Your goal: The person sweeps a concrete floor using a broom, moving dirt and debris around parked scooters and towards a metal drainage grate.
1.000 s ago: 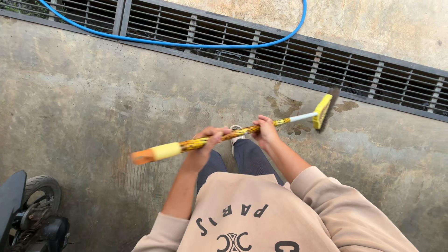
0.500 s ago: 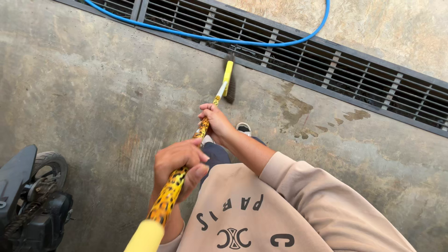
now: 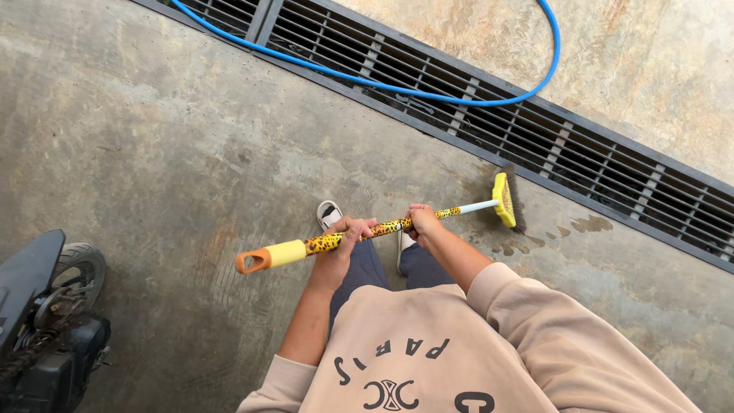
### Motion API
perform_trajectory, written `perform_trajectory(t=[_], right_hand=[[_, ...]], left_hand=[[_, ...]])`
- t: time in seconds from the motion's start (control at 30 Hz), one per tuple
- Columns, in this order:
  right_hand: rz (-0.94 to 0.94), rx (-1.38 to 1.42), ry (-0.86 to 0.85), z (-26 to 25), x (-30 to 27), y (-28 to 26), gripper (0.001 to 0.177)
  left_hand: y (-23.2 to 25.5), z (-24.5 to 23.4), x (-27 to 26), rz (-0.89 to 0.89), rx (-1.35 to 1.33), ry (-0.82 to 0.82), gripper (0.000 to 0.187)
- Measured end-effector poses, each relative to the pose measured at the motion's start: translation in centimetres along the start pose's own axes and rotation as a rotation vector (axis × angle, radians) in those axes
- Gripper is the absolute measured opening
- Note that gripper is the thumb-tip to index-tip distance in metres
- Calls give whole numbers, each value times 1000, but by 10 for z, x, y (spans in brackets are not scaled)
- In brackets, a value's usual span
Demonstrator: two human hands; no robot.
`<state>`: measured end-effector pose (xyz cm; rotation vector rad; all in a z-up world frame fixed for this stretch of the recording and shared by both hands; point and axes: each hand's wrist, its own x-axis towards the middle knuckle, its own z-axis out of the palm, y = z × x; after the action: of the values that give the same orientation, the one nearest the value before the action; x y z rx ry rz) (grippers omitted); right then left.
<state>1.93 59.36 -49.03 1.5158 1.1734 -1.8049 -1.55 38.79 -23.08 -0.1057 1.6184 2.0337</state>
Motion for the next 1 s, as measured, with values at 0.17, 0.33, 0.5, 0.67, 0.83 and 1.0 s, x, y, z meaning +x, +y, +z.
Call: perform_trajectory(t=[0.17,0.33,0.5,0.67,0.83,1.0], right_hand=[[-46,-130,-289,150,-1,-5,23],[-107,-218,-519,325,-81,-55,32],[-182,-9,-613,377,-186,-67,37],[-201,82,-439,360,-196,-46,40],[-130,61,-52,325,-58,-8,43],[-55,-252,-52,359,4,6,36]], left_hand=[[67,-78,-24,184,198,118,27],[167,-126,-41,472,510,246,33],[217,-189,-73,660,645,243,39],[191,-264,-80,577,211,264,39],[106,-282,-23,143,-165,306,27],[102,-293,-22,156,19,383,25]])
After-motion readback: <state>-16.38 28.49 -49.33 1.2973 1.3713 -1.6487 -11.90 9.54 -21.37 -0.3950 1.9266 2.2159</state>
